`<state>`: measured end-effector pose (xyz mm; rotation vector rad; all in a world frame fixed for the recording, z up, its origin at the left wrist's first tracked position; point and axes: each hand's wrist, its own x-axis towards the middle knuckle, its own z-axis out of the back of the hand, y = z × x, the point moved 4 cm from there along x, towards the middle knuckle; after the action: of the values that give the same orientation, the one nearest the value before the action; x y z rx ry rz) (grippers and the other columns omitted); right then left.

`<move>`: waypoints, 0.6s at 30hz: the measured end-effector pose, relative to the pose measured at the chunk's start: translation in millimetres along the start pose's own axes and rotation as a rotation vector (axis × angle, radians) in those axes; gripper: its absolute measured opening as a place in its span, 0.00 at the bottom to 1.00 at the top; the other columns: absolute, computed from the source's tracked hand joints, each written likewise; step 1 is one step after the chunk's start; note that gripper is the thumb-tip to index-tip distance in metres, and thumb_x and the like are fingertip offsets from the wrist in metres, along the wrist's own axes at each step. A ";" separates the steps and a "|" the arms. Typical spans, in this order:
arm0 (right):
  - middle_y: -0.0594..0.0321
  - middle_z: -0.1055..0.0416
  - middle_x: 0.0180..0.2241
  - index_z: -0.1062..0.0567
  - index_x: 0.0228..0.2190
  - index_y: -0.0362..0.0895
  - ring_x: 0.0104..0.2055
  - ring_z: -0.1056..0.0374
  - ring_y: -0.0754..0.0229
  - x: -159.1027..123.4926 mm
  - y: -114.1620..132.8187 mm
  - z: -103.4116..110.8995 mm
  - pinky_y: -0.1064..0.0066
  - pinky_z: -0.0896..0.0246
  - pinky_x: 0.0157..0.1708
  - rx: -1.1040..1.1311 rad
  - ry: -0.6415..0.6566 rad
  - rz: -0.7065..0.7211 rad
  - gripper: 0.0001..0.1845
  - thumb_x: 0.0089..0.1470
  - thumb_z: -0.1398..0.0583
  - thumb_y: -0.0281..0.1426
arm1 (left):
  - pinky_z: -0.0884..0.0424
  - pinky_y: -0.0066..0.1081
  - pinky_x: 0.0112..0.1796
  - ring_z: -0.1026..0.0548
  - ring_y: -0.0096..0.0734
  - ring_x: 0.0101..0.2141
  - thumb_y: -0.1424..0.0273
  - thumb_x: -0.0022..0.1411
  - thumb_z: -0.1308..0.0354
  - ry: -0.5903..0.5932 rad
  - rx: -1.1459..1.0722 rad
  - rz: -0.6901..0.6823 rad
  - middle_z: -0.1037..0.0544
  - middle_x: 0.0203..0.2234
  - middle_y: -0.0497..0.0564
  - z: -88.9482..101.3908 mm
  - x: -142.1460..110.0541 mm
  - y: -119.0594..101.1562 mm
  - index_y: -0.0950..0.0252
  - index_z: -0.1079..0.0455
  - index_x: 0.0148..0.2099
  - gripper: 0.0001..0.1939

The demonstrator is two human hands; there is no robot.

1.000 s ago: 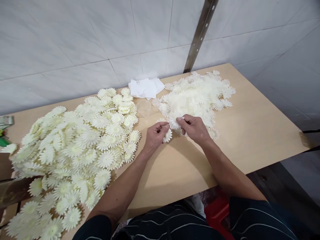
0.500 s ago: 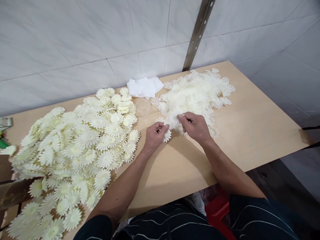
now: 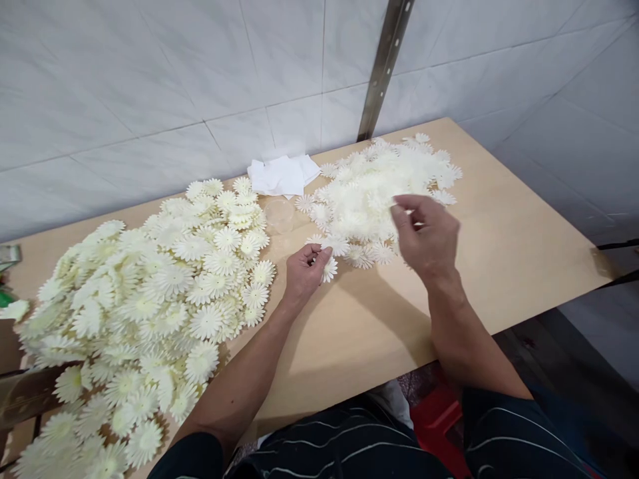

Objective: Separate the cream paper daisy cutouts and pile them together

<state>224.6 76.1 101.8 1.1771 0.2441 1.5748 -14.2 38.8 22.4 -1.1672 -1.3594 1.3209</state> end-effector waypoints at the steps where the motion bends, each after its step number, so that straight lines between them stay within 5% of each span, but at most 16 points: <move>1: 0.55 0.17 0.41 0.17 0.48 0.47 0.28 0.33 0.59 -5.4 8.2 -10.4 0.62 0.31 0.31 0.082 0.122 0.022 0.16 0.70 0.37 0.45 | 0.41 0.25 0.22 0.38 0.21 0.20 0.43 0.56 0.26 0.002 0.009 -0.013 0.30 0.18 0.43 0.3 0.0 -0.2 0.64 0.23 0.32 0.27; 4: 0.55 0.16 0.45 0.16 0.50 0.46 0.28 0.32 0.62 -22.6 26.4 -41.9 0.66 0.34 0.31 0.147 0.416 0.071 0.22 0.65 0.31 0.49 | 0.39 0.24 0.24 0.36 0.22 0.21 0.44 0.57 0.26 0.011 0.025 -0.062 0.27 0.19 0.44 0.8 -0.2 -0.4 0.64 0.22 0.32 0.26; 7: 0.56 0.16 0.37 0.14 0.39 0.46 0.31 0.29 0.59 -30.1 28.2 -60.0 0.66 0.35 0.34 0.162 0.489 0.062 0.15 0.68 0.33 0.44 | 0.36 0.24 0.24 0.33 0.22 0.22 0.44 0.57 0.25 0.015 0.026 -0.097 0.23 0.21 0.46 0.8 -0.7 0.5 0.65 0.20 0.34 0.26; 14: 0.62 0.20 0.29 0.15 0.37 0.45 0.29 0.30 0.58 -6.7 -5.7 -34.6 0.66 0.35 0.32 0.125 0.201 -0.162 0.12 0.66 0.34 0.40 | 0.35 0.23 0.19 0.33 0.22 0.18 0.47 0.62 0.27 0.012 -0.022 -0.058 0.25 0.20 0.42 1.4 0.0 4.0 0.64 0.18 0.46 0.25; 18: 0.53 0.16 0.42 0.16 0.46 0.42 0.30 0.30 0.59 10.2 -27.9 -0.5 0.61 0.29 0.41 -0.083 -0.051 -0.168 0.12 0.61 0.33 0.32 | 0.33 0.22 0.21 0.27 0.24 0.19 0.49 0.65 0.28 -0.014 -0.045 -0.078 0.26 0.19 0.40 1.7 1.7 5.1 0.63 0.22 0.53 0.25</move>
<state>242.7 95.3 88.2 1.1018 0.2365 1.3939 -15.9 40.1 17.2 -1.1254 -1.4371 1.2517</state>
